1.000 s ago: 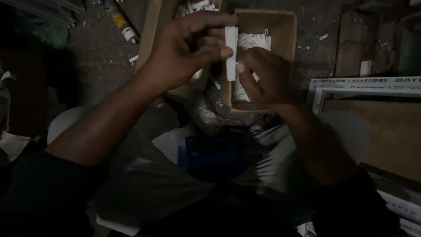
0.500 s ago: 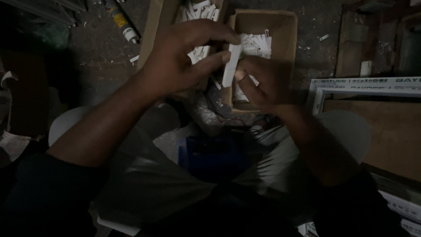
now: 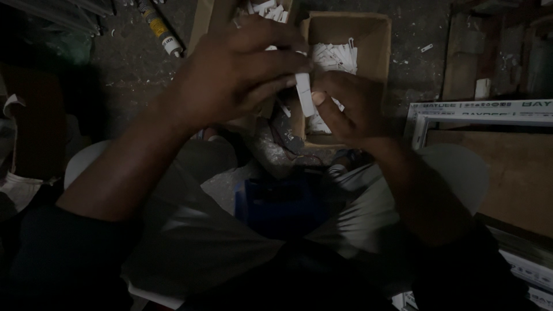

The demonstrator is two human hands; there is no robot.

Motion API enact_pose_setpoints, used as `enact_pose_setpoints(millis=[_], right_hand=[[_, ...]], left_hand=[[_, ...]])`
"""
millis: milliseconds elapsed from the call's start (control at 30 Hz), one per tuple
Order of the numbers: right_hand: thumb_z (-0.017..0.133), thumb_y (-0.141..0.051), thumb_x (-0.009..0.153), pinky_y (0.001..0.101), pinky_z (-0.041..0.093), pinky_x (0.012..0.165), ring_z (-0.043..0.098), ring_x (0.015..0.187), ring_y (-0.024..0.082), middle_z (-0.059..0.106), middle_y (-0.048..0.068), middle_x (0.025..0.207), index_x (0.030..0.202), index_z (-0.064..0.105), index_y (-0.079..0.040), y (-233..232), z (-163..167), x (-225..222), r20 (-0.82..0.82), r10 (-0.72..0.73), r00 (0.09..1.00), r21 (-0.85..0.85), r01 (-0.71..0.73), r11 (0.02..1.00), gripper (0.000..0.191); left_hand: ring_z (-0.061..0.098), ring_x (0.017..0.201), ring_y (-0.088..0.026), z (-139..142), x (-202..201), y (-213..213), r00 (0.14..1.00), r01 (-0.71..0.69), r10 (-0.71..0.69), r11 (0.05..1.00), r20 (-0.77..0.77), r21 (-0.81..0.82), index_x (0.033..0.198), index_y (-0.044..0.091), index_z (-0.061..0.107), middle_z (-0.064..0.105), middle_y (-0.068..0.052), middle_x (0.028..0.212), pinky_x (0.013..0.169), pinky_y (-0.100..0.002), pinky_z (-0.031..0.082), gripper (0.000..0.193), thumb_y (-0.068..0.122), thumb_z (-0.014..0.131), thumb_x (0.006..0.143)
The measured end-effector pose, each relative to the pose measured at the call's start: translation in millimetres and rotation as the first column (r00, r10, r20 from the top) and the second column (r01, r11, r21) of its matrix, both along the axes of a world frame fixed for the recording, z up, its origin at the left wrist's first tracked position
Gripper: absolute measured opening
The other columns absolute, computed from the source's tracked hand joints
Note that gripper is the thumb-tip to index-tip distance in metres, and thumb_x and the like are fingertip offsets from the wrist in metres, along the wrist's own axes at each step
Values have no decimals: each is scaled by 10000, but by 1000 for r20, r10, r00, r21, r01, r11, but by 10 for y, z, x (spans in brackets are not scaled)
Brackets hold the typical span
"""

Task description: The person picks small white plastic clips from one cardboard box and places them into a second box. The hands repeatedly reach into the first box, select individual clips, and transfer them to the second box.

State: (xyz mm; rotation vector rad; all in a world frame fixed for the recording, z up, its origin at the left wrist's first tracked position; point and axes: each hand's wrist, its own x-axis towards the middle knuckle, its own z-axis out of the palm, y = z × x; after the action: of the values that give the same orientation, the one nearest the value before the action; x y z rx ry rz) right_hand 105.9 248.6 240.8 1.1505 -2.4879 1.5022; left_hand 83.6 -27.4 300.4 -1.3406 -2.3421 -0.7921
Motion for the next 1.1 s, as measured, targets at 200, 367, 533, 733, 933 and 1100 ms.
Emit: enact_pose_setpoints(millis=[200,367,533,733,933,1100], right_hand=[[538,-116,1127,304,476,612,645,688,131,661,56,808,1001,599,-57,-83,38,53,36,-81,996,-72,84,994,152],[553,-115,1133,293,463,579,642,668,122,656,57,777,1048,624,-56,-96,89,118,-64,-220,973,-51,217,975,125],[548,-126,1153,297,462,607,634,676,124,656,59,815,1087,620,-47,-94,49,135,-53,-241,969,-87,236,968,126],[573,-157,1112,290,489,639,668,715,134,697,67,822,1097,682,-43,-22,16,46,31,-185,982,35,184,982,158],[657,-160,1113,300,597,854,736,984,162,737,116,1053,1220,692,-8,42,49,-55,99,-89,991,-125,101,987,190],[734,-108,1082,293,608,854,739,971,138,742,99,1038,1101,715,-18,21,11,-64,254,-29,967,-201,82,976,93]], left_hand=[[691,1211,-219,-66,24,-15,1000,-21,19,991,22,133,1266,144,705,659,-63,1328,960,-329,598,273,164,848,1034],[696,1242,-215,-61,137,80,991,-81,53,970,126,229,1313,109,686,654,-87,1331,1004,-315,607,317,56,826,1034],[692,1270,-226,-84,155,150,985,-92,43,952,167,292,1312,80,664,654,-94,1318,1055,-322,606,302,37,830,1064],[712,1251,-192,-118,46,124,893,-6,-156,934,422,358,1334,56,652,650,-100,1330,1080,-310,639,284,-11,751,1077],[711,1083,-143,-175,116,212,727,-62,-178,945,663,322,1244,44,656,657,-60,1191,924,-290,634,278,-37,748,995],[697,1043,-154,-181,96,197,824,-5,-150,963,546,271,1206,35,663,641,-75,1162,898,-297,610,286,-85,727,955]])
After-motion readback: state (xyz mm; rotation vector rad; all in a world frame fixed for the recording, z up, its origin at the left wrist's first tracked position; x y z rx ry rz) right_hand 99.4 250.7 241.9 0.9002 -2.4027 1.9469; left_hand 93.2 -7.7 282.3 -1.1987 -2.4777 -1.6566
